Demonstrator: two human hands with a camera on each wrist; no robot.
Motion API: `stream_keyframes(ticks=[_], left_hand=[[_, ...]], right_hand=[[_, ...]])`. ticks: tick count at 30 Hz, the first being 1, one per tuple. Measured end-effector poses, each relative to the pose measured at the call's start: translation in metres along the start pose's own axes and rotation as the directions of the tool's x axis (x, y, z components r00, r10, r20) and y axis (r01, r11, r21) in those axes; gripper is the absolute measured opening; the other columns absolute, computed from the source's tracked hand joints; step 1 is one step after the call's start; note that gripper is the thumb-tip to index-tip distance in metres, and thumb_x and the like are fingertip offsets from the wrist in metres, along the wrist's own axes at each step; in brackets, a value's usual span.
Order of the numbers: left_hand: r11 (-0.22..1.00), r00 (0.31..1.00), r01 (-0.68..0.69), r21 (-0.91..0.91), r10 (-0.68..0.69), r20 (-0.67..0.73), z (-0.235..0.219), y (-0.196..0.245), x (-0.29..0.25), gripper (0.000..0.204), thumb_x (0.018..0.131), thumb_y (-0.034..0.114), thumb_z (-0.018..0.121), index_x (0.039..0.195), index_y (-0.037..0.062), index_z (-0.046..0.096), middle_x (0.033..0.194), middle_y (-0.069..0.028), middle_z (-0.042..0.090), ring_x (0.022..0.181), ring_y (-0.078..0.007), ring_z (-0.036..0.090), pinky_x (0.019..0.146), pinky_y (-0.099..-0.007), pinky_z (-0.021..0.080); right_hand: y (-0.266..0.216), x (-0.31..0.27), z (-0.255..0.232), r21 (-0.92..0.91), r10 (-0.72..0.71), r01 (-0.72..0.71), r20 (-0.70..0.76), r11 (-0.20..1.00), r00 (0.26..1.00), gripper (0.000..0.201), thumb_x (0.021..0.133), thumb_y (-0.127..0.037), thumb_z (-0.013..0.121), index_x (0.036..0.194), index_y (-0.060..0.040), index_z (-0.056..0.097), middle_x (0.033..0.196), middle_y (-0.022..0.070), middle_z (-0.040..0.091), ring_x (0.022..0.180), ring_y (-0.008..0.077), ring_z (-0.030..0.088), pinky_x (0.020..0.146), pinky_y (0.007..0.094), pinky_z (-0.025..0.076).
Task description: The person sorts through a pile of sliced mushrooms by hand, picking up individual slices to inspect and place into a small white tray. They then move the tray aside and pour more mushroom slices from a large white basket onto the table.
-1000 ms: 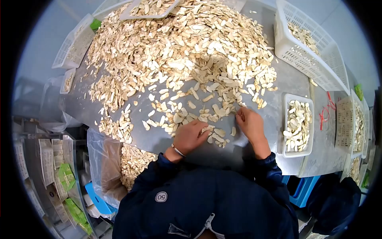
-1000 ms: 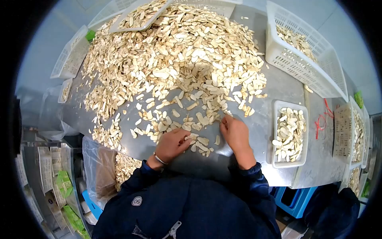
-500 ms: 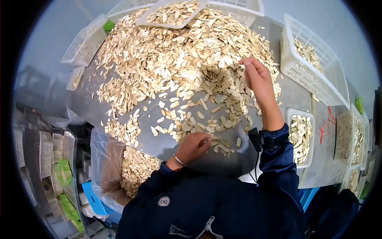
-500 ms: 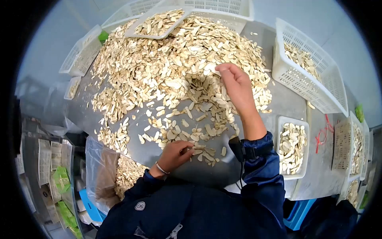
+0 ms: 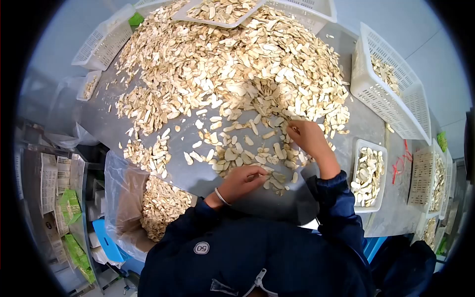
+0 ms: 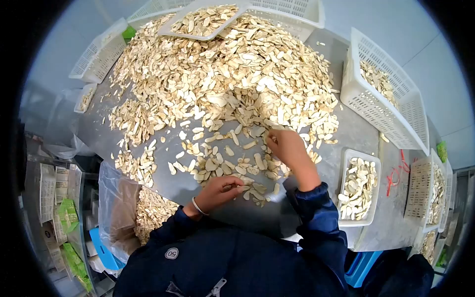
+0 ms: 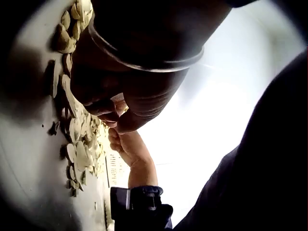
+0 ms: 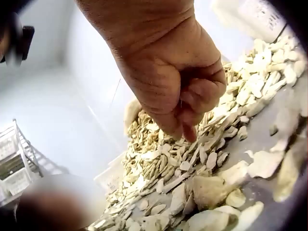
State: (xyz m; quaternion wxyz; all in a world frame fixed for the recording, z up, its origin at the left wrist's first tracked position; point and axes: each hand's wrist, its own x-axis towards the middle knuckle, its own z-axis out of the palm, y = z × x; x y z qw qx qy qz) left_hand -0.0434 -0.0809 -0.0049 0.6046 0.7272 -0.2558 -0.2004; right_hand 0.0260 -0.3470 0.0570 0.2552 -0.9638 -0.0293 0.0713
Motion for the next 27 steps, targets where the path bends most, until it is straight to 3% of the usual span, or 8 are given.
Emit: stream_keyframes(ticks=[1,3,7,11,16,17,21,27], left_hand=[[0.998,0.999,-0.036,-0.06,0.035,-0.004,0.0,0.001,0.001,0.02,0.097,0.02,0.066,0.108,0.0042,0.07,0.08,-0.0024,0.066,0.063,-0.0114,0.056,0.058,-0.0276,0.045],[0.916,0.966,0.257,-0.307,-0.235,0.108,-0.006,0.017,0.0,0.02,0.099,0.02,0.064,0.111,0.0051,0.069,0.079,0.002,0.062,0.063,-0.0073,0.052,0.057,-0.0242,0.042],[0.588,0.882,0.464,-0.662,-0.377,0.283,-0.011,0.014,-0.002,0.026,0.1,0.019,0.062,0.123,0.0067,0.062,0.078,0.0072,0.052,0.062,-0.003,0.043,0.054,-0.0198,0.034],[0.351,0.864,0.466,-0.812,-0.378,0.332,-0.004,0.002,0.003,0.026,0.103,0.024,0.058,0.122,0.0065,0.059,0.084,0.0018,0.054,0.063,-0.0056,0.043,0.052,-0.0208,0.033],[0.212,0.796,0.451,-0.867,-0.534,0.284,0.005,0.036,0.021,0.029,0.105,0.03,0.05,0.12,0.0065,0.057,0.088,-0.0027,0.059,0.066,-0.0079,0.052,0.051,-0.0219,0.039],[0.229,0.803,0.46,-0.858,-0.52,0.291,0.007,0.032,0.02,0.028,0.105,0.03,0.051,0.12,0.0065,0.057,0.09,-0.0033,0.06,0.067,-0.0084,0.053,0.051,-0.022,0.04],[0.321,0.848,0.484,-0.814,-0.403,0.345,0.012,0.0,0.015,0.024,0.104,0.025,0.051,0.118,0.0066,0.058,0.096,-0.006,0.064,0.07,-0.0105,0.058,0.052,-0.0221,0.043],[0.36,0.855,0.481,-0.799,-0.395,0.336,0.005,-0.007,0.0,0.019,0.101,0.012,0.05,0.117,0.0072,0.058,0.097,-0.0047,0.066,0.074,-0.0116,0.06,0.056,-0.0221,0.044]], right_hand=[[0.0,0.009,0.009,-0.045,-0.052,0.049,-0.069,0.998,0.996,0.025,0.092,-0.025,0.062,0.107,-0.0081,0.073,0.083,0.0195,0.07,0.078,0.0379,0.068,0.07,0.0457,0.052],[0.004,0.027,0.033,-0.147,-0.163,0.135,-0.204,0.98,0.965,0.027,0.091,-0.021,0.061,0.112,-0.0098,0.071,0.085,0.0162,0.073,0.08,0.0372,0.069,0.072,0.047,0.054],[0.007,0.038,0.045,-0.288,-0.172,0.139,-0.094,0.948,0.981,0.029,0.089,-0.021,0.061,0.115,-0.0102,0.068,0.084,0.0154,0.072,0.083,0.037,0.07,0.074,0.0472,0.055],[0.005,0.014,0.031,0.028,-0.037,0.04,-0.117,0.999,0.992,0.024,0.087,-0.021,0.071,0.106,-0.0067,0.072,0.071,0.0109,0.064,0.065,0.0263,0.064,0.062,0.0388,0.049],[-0.006,-0.031,0.015,0.494,-0.034,-0.11,0.274,0.863,0.961,0.026,0.093,-0.028,0.071,0.107,-0.0059,0.073,0.064,0.0023,0.054,0.06,0.0128,0.049,0.057,0.0311,0.04],[-0.001,-0.036,0.017,0.564,-0.087,-0.113,0.315,0.818,0.945,0.026,0.095,-0.029,0.07,0.108,-0.0058,0.073,0.064,0.0013,0.053,0.06,0.0114,0.047,0.056,0.0304,0.039],[0.023,-0.034,0.032,0.024,0.036,-0.033,-0.14,0.999,0.99,0.023,0.092,-0.023,0.069,0.108,-0.007,0.073,0.068,0.0117,0.062,0.061,0.0226,0.06,0.06,0.0364,0.046],[0.022,-0.049,0.03,0.185,0.039,-0.029,-0.046,0.982,0.998,0.017,0.089,-0.02,0.067,0.098,-0.006,0.072,0.081,0.0183,0.07,0.078,0.0386,0.068,0.069,0.0454,0.053]])
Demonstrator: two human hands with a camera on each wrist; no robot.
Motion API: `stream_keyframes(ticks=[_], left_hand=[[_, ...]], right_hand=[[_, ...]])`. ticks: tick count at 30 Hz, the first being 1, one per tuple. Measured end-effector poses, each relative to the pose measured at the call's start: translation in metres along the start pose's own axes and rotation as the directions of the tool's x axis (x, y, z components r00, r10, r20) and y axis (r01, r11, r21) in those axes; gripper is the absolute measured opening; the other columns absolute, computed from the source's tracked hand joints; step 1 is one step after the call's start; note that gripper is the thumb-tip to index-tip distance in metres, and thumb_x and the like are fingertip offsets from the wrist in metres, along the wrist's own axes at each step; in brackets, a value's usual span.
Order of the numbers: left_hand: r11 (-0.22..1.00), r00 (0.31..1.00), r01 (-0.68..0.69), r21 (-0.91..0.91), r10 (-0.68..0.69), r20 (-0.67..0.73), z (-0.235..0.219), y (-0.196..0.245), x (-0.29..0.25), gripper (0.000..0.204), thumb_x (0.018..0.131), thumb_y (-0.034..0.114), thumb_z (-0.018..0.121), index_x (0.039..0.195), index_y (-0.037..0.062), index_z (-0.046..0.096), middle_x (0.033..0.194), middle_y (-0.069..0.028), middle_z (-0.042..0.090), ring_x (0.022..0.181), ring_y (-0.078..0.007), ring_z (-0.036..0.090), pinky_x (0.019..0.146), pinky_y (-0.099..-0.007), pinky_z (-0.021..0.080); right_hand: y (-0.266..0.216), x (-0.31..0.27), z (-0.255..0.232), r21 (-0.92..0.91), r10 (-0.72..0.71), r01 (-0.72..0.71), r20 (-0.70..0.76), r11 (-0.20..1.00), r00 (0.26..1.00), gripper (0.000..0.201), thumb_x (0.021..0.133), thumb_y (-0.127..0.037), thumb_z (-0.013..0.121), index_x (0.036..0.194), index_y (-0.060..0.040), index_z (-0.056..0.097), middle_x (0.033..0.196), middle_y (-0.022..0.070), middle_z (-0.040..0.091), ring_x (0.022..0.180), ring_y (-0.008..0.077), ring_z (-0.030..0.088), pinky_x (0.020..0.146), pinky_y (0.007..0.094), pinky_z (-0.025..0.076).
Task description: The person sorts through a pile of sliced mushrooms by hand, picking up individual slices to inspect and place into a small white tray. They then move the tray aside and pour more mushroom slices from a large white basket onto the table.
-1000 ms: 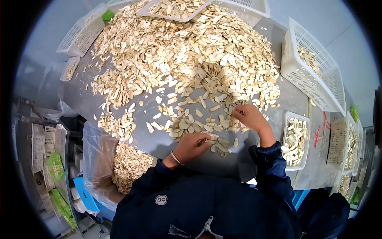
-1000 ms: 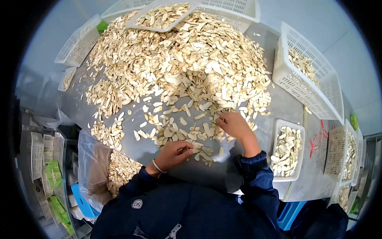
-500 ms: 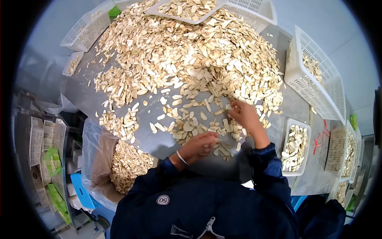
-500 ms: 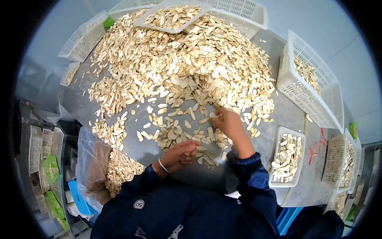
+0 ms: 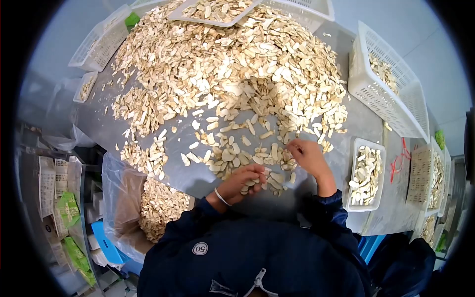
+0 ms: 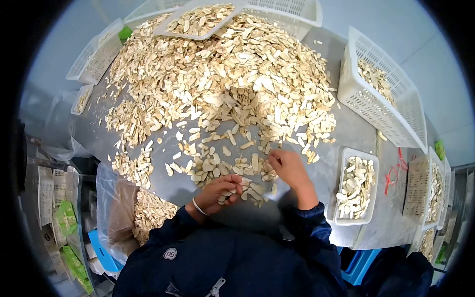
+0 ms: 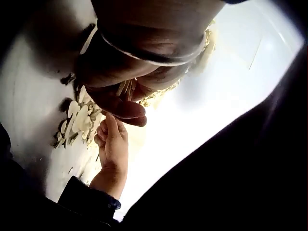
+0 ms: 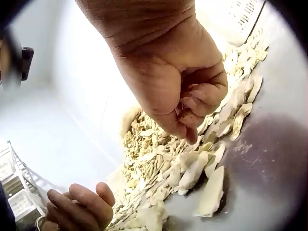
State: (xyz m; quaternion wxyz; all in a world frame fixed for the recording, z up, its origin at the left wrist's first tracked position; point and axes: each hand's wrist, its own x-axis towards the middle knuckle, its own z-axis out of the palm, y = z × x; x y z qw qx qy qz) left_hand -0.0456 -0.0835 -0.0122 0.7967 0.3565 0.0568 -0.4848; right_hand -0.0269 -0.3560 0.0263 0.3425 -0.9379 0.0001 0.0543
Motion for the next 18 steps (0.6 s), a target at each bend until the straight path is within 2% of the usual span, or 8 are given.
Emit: stream_keyframes(ticks=[1,4,7,10,13,18], left_hand=[[1.0,0.999,0.0,0.005,0.0,-0.034,0.001,0.001,-0.002,0.02,0.1,0.01,0.05,0.118,0.0074,0.058,0.098,-0.0046,0.066,0.073,-0.0115,0.06,0.056,-0.0218,0.044],[1.0,1.0,0.019,-0.003,-0.019,-0.016,0.001,0.002,-0.003,0.023,0.098,0.005,0.048,0.12,0.0059,0.056,0.1,-0.0092,0.067,0.076,-0.0138,0.064,0.056,-0.0229,0.047],[0.997,0.996,0.056,0.046,-0.053,-0.065,0.007,0.003,-0.004,0.027,0.096,0.004,0.048,0.122,0.0061,0.056,0.103,-0.01,0.068,0.082,-0.0157,0.068,0.059,-0.0235,0.05],[0.991,0.993,0.099,0.095,-0.092,-0.069,0.013,0.005,-0.003,0.03,0.095,0.005,0.048,0.124,0.0064,0.056,0.104,-0.0095,0.069,0.086,-0.017,0.069,0.062,-0.0236,0.051],[0.991,0.993,0.103,0.086,-0.098,-0.07,0.012,0.0,-0.001,0.031,0.094,0.005,0.048,0.124,0.0066,0.056,0.104,-0.0086,0.069,0.091,-0.017,0.069,0.065,-0.0241,0.052],[0.984,0.99,0.133,0.119,-0.126,-0.067,0.02,0.001,0.001,0.03,0.095,0.005,0.048,0.124,0.0076,0.056,0.104,-0.0074,0.067,0.094,-0.0164,0.067,0.068,-0.0256,0.052]], right_hand=[[-0.002,-0.003,-0.001,-0.025,0.029,-0.029,-0.029,0.999,0.999,0.017,0.089,-0.02,0.067,0.098,-0.006,0.072,0.08,0.0182,0.07,0.078,0.0382,0.068,0.069,0.0449,0.053],[-0.011,-0.011,-0.004,-0.025,0.046,-0.046,-0.001,0.999,0.999,0.022,0.087,-0.021,0.069,0.103,-0.0062,0.07,0.079,0.018,0.07,0.077,0.0373,0.068,0.069,0.0444,0.053],[-0.032,-0.02,0.001,-0.003,0.047,-0.047,0.06,0.999,0.997,0.025,0.086,-0.018,0.071,0.108,-0.0072,0.069,0.071,0.0137,0.066,0.063,0.028,0.064,0.06,0.0379,0.049],[-0.019,-0.031,0.016,-0.087,-0.04,0.041,0.018,0.995,0.999,0.032,0.085,-0.02,0.072,0.114,-0.0083,0.065,0.075,0.0165,0.068,0.073,0.0355,0.068,0.065,0.0433,0.052],[-0.008,-0.04,0.014,-0.009,0.074,-0.074,0.02,0.997,0.997,0.029,0.085,-0.017,0.071,0.111,-0.0063,0.065,0.07,0.0162,0.063,0.068,0.0344,0.065,0.062,0.0423,0.05],[-0.001,-0.055,0.002,0.127,0.096,-0.086,-0.075,0.988,0.993,0.02,0.086,-0.014,0.069,0.104,-0.0046,0.066,0.066,0.0147,0.057,0.06,0.0317,0.058,0.059,0.0398,0.046]])
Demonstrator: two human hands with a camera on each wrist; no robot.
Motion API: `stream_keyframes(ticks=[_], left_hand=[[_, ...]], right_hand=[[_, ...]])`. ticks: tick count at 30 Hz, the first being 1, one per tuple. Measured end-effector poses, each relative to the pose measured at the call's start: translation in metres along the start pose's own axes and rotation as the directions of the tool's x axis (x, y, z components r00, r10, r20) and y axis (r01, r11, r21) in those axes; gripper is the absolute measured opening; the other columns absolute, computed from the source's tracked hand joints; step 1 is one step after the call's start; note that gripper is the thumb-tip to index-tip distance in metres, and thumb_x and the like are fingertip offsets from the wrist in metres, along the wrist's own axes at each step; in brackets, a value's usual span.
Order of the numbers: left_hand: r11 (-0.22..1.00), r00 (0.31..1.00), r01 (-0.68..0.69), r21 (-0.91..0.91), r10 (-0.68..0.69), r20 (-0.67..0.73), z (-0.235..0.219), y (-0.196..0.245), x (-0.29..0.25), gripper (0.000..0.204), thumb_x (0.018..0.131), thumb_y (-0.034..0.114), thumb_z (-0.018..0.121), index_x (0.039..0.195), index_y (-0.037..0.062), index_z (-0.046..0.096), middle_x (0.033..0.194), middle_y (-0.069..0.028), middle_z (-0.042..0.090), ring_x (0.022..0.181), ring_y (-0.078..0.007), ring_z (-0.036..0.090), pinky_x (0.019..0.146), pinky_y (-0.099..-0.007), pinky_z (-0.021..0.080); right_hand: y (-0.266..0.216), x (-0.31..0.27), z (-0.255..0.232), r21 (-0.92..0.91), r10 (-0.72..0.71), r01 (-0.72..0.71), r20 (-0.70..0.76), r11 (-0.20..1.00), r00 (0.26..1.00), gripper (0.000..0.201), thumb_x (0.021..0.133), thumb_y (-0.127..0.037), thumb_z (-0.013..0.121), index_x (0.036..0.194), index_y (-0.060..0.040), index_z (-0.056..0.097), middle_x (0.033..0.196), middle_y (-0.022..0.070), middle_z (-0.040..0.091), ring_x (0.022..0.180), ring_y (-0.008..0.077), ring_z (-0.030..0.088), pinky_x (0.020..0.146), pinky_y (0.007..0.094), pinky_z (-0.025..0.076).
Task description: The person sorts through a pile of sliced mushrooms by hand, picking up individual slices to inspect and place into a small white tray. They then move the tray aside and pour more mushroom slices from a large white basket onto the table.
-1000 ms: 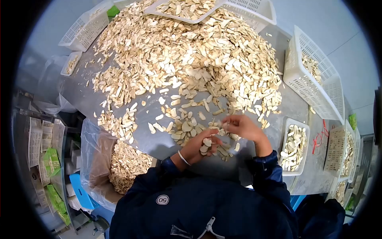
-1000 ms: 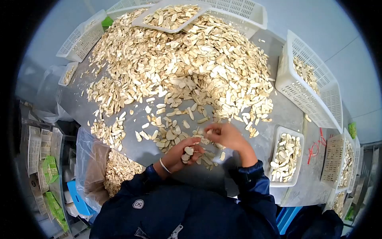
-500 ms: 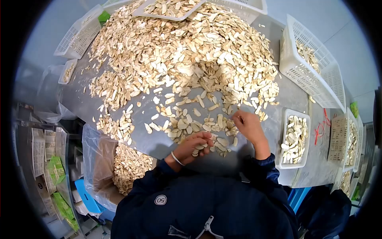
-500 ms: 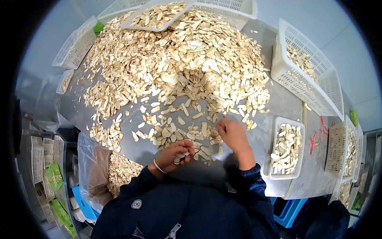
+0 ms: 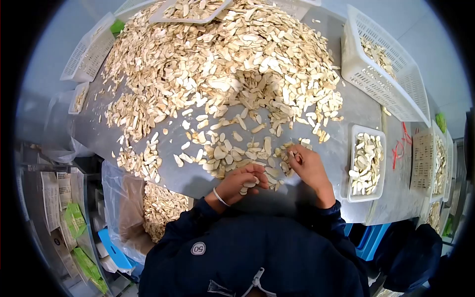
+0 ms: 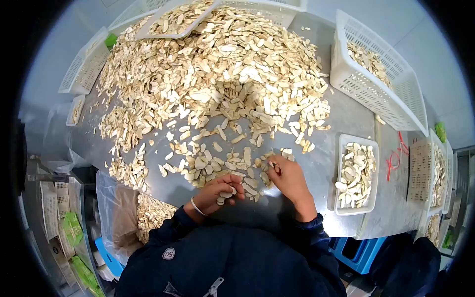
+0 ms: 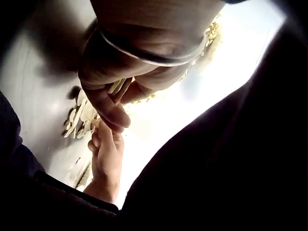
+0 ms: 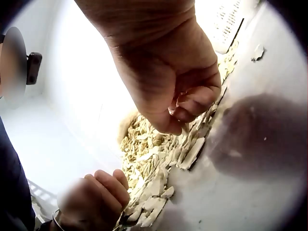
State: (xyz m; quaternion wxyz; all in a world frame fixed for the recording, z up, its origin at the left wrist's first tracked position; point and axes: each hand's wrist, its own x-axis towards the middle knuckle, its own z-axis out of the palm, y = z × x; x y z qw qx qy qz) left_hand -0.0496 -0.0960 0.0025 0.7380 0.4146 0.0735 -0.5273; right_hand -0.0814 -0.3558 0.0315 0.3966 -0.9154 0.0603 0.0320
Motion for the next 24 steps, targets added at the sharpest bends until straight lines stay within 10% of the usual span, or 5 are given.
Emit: stream_keyframes(ticks=[10,16,24], left_hand=[[0.984,0.997,0.024,-0.176,-0.01,0.083,-0.004,-0.006,0.007,0.022,0.1,0.007,0.048,0.119,0.0054,0.057,0.089,-0.0046,0.06,0.068,-0.0099,0.048,0.051,-0.0205,0.036],[0.99,0.993,0.026,-0.141,-0.009,0.116,0.004,-0.003,0.006,0.021,0.101,0.01,0.048,0.12,0.0057,0.056,0.082,-0.002,0.056,0.064,-0.0081,0.045,0.05,-0.0208,0.034],[0.993,0.996,0.011,-0.119,-0.001,0.09,0.003,-0.003,0.005,0.02,0.103,0.012,0.048,0.12,0.0059,0.056,0.081,-0.0011,0.053,0.064,-0.0083,0.045,0.05,-0.0207,0.033]], right_hand=[[0.027,-0.019,-0.005,0.214,0.003,-0.002,-0.004,0.977,1.0,0.022,0.09,-0.017,0.069,0.108,-0.0039,0.067,0.066,0.0116,0.061,0.059,0.0282,0.058,0.059,0.0369,0.046],[0.028,-0.001,-0.014,-0.108,0.109,-0.141,-0.26,0.984,0.959,0.031,0.09,-0.017,0.068,0.119,-0.0084,0.065,0.07,0.0141,0.064,0.066,0.0328,0.064,0.062,0.0419,0.05],[0.036,0.003,-0.013,-0.203,0.025,-0.052,-0.133,0.978,0.991,0.03,0.088,-0.015,0.068,0.118,-0.0113,0.068,0.076,0.0151,0.067,0.073,0.0361,0.066,0.065,0.0441,0.051]])
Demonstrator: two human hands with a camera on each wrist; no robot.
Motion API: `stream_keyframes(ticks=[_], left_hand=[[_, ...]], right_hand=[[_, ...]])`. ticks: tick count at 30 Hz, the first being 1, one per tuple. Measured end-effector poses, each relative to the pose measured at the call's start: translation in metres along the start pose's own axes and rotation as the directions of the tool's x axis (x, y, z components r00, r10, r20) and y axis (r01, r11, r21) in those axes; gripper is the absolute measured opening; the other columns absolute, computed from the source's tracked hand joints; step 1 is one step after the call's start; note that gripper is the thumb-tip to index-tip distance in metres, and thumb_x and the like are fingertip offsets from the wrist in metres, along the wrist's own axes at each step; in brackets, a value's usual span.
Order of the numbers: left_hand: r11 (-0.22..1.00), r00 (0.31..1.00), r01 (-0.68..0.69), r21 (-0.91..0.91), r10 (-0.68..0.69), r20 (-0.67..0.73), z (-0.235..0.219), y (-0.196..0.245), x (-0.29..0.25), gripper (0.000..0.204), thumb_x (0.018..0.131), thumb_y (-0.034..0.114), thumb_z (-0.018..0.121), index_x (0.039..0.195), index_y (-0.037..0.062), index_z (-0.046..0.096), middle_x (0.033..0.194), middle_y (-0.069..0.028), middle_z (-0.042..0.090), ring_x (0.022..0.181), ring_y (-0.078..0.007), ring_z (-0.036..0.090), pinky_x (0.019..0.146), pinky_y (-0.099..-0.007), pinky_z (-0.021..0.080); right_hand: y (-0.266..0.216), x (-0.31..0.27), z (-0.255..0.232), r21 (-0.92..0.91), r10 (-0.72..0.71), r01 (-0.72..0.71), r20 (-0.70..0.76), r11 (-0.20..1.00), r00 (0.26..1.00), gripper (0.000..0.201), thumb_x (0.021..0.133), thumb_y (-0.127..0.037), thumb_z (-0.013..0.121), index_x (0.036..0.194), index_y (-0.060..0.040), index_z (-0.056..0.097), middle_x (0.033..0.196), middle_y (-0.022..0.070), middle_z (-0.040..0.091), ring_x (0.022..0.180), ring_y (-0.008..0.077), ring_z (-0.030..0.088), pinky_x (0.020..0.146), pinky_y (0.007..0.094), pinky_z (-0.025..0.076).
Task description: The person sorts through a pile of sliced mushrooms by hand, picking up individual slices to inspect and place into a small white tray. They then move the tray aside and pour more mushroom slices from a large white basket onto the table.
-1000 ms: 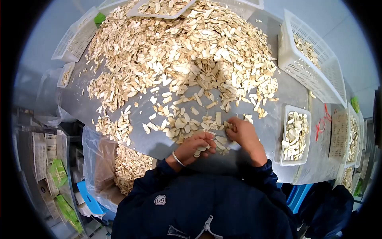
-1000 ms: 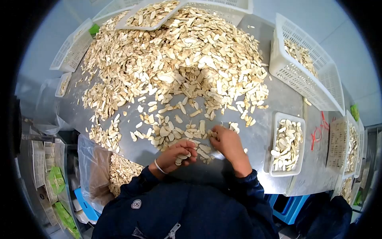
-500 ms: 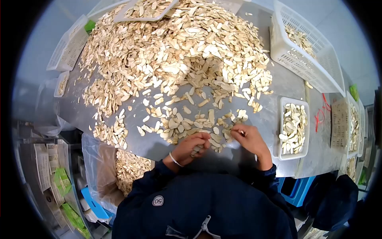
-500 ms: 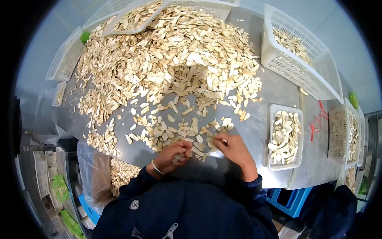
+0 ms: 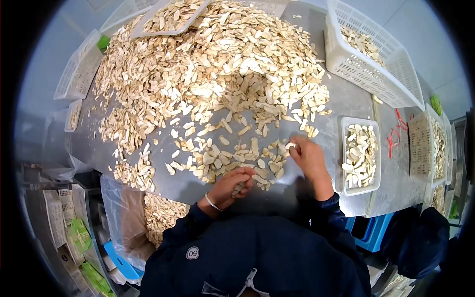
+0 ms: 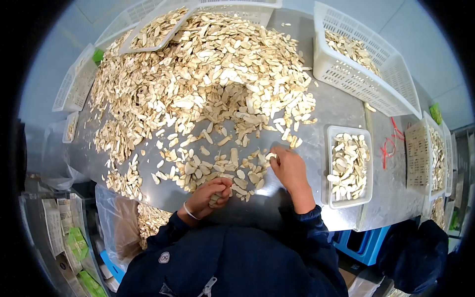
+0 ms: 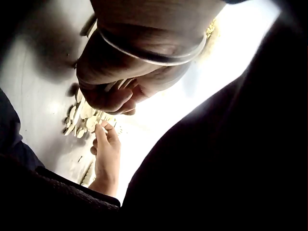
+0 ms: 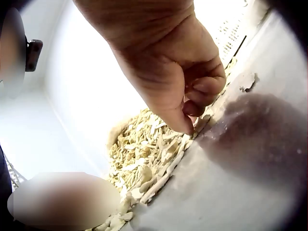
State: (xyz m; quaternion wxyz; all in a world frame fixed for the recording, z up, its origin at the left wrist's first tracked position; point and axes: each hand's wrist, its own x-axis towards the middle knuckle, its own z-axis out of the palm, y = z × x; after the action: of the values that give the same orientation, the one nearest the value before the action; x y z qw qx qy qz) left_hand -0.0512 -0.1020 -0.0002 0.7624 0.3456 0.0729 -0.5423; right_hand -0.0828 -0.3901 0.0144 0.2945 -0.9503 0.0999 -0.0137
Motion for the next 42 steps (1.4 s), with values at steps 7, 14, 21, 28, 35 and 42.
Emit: stream_keyframes(ticks=[7,14,21,28,35,42], left_hand=[[0.999,1.0,-0.004,0.032,0.003,0.025,0.005,0.004,0.003,0.02,0.103,0.014,0.05,0.12,0.0044,0.056,0.079,-0.0004,0.049,0.063,-0.0089,0.043,0.05,-0.0203,0.032],[0.996,0.999,-0.011,0.089,0.014,-0.034,0.014,0.005,0.006,0.022,0.103,0.016,0.052,0.121,0.0054,0.058,0.079,-0.0006,0.048,0.063,-0.0092,0.043,0.048,-0.0217,0.031],[0.991,0.998,0.037,0.126,-0.031,-0.052,0.018,0.004,0.014,0.022,0.102,0.015,0.052,0.122,0.0066,0.057,0.078,0.0003,0.047,0.063,-0.009,0.042,0.049,-0.0219,0.03],[0.994,0.999,0.017,0.112,-0.014,-0.031,0.019,0.01,0.022,0.022,0.102,0.015,0.053,0.121,0.0063,0.058,0.079,0.0002,0.047,0.063,-0.0092,0.042,0.05,-0.0221,0.031],[0.997,0.995,0.031,0.077,-0.023,-0.101,0.023,0.019,0.03,0.021,0.102,0.013,0.053,0.12,0.0055,0.059,0.08,-0.001,0.05,0.062,-0.0097,0.044,0.052,-0.0224,0.033],[0.994,0.997,0.025,0.103,-0.017,-0.081,0.024,0.025,0.036,0.022,0.103,0.015,0.052,0.122,0.0078,0.058,0.081,0.0008,0.05,0.064,-0.0088,0.042,0.054,-0.0223,0.031]], right_hand=[[0.006,0.013,-0.025,0.19,0.088,-0.074,-0.064,0.979,0.994,0.028,0.09,-0.021,0.07,0.113,-0.0049,0.069,0.076,0.0165,0.066,0.072,0.0325,0.066,0.066,0.0406,0.051],[0.032,0.023,-0.032,0.17,-0.024,0.003,0.124,0.985,0.992,0.036,0.087,-0.022,0.071,0.118,-0.0045,0.067,0.086,0.0203,0.069,0.081,0.0381,0.068,0.071,0.0437,0.053],[0.039,0.066,-0.035,0.068,0.053,-0.048,-0.081,0.997,0.995,0.038,0.088,-0.024,0.07,0.121,-0.0063,0.066,0.086,0.0204,0.07,0.08,0.038,0.067,0.071,0.045,0.052],[0.031,0.074,-0.049,0.138,0.023,-0.04,0.122,0.99,0.992,0.023,0.09,-0.026,0.064,0.093,-0.0047,0.073,0.079,0.0171,0.071,0.075,0.0367,0.068,0.07,0.0439,0.053],[0.039,0.08,-0.042,0.038,0.004,-0.004,0.011,0.999,1.0,0.019,0.085,-0.018,0.068,0.097,-0.0051,0.073,0.078,0.0149,0.072,0.074,0.0344,0.068,0.069,0.0428,0.053],[0.028,0.062,-0.034,0.187,-0.168,0.146,0.11,0.971,0.98,0.027,0.082,-0.004,0.067,0.108,-0.006,0.072,0.083,0.0142,0.065,0.075,0.032,0.064,0.069,0.0402,0.051]])
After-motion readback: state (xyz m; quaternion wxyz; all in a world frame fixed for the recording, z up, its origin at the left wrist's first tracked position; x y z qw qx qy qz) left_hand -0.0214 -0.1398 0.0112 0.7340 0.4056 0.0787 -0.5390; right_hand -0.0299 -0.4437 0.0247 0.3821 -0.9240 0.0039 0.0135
